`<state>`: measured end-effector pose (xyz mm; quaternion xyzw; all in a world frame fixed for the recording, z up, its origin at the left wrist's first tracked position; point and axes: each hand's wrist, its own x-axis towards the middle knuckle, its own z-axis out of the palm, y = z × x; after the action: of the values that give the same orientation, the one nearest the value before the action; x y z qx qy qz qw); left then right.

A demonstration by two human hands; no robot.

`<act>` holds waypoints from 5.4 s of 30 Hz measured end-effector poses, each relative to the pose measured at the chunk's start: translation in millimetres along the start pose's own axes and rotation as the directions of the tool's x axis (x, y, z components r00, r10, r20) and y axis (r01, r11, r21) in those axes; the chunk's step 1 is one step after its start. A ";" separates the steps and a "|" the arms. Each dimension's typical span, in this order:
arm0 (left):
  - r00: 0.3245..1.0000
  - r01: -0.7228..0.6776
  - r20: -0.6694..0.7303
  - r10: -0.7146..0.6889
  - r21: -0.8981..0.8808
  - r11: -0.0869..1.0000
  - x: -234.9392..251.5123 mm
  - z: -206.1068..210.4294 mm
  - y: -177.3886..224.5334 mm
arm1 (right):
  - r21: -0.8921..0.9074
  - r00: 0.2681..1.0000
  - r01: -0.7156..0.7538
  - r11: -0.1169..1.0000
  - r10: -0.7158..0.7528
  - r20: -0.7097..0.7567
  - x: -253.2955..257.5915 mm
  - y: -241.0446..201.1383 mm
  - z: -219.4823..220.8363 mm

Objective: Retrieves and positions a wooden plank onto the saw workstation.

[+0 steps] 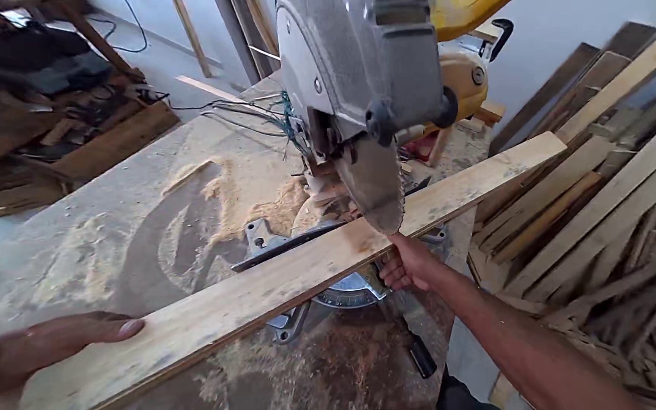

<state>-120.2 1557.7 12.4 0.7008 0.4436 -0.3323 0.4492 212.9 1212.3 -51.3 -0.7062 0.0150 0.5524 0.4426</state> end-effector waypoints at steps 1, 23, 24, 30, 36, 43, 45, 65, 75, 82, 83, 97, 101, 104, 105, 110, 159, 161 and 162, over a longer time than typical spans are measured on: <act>0.999 -0.053 -0.010 0.053 -0.053 0.997 12.2 -6.6 -16.2 | -0.012 1.000 0.010 1.000 -0.010 0.007 2.0 -0.7 0.9; 0.611 0.038 -0.736 0.290 0.393 0.919 39.5 145.6 50.1 | -0.282 0.803 0.495 0.822 -0.308 0.511 -19.4 131.4 -192.9; 0.621 0.062 -0.742 0.254 0.370 0.927 36.6 147.1 56.1 | -0.300 0.831 0.470 0.830 -0.303 0.466 -16.4 130.2 -213.5; 0.632 0.160 -0.764 0.133 0.296 0.942 34.1 158.0 74.1 | -0.320 0.926 0.378 0.869 -0.363 0.109 3.4 100.3 -301.3; 0.532 0.173 -0.833 0.153 0.284 0.943 51.1 168.2 64.1 | -0.224 0.824 0.533 0.816 -0.561 -0.084 6.0 92.0 -310.7; 0.501 0.171 -0.856 0.128 0.243 0.955 55.9 168.2 66.5 | -0.321 0.813 0.527 0.787 -0.577 -0.081 4.9 85.9 -299.2; 0.496 0.163 -0.859 0.126 0.235 0.958 55.4 168.3 68.5 | -0.331 0.801 0.532 0.779 -0.590 -0.103 -2.3 70.0 -300.0; 0.507 0.152 -0.855 0.107 0.211 0.966 50.0 168.8 76.1 | -0.276 0.618 0.684 0.676 -0.737 -0.274 13.1 30.5 -297.7; 0.504 0.131 -0.857 0.109 0.200 0.971 52.5 169.9 74.5 | -0.278 0.726 0.592 0.757 -0.650 -0.225 30.9 17.5 -304.1; 0.498 0.115 -0.860 0.113 0.194 0.974 53.1 169.8 73.1 | -0.256 0.711 0.612 0.748 -0.663 -0.235 27.2 19.0 -300.5; 0.498 0.113 -0.860 0.112 0.193 0.975 52.9 169.4 72.9 | -0.250 0.703 0.618 0.746 -0.666 -0.249 26.8 19.8 -298.3; 0.495 0.114 -0.860 0.127 0.209 0.971 54.3 167.1 70.0 | -0.171 0.766 0.588 0.791 -0.612 -0.199 34.3 32.2 -289.4; 0.499 0.114 -0.859 0.112 0.194 0.974 52.8 168.6 72.1 | -0.177 0.790 0.568 0.804 -0.593 -0.156 41.1 35.9 -285.6; 0.492 0.126 -0.862 0.120 0.207 0.970 54.0 167.3 70.2 | -0.165 0.807 0.554 0.816 -0.575 -0.132 42.6 35.6 -283.6; 0.490 0.130 -0.863 0.120 0.208 0.969 55.0 167.1 69.8 | -0.161 0.811 0.551 0.819 -0.571 -0.130 41.9 35.2 -283.7; 0.492 0.121 -0.863 0.113 0.196 0.973 53.1 169.0 72.5 | -0.186 0.810 0.552 0.812 -0.576 -0.108 41.6 36.7 -286.3; 0.532 0.094 -0.843 0.077 0.149 0.984 13.5 193.2 127.4 | -0.292 0.783 0.585 0.757 -0.620 -0.040 42.8 48.2 -295.0; 0.535 0.126 -0.844 0.023 0.107 0.986 7.0 195.3 127.5 | -0.266 0.762 0.616 0.742 -0.646 -0.039 41.3 46.4 -290.0; 0.535 0.153 -0.845 -0.006 0.089 0.984 8.9 192.5 122.5 | -0.271 0.761 0.619 0.738 -0.648 -0.026 37.3 44.2 -288.5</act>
<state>-17.0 1357.8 -26.6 0.7851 0.6093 -0.0081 0.1107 426.1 1017.8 -108.4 -0.7496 -0.2684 0.3231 0.5115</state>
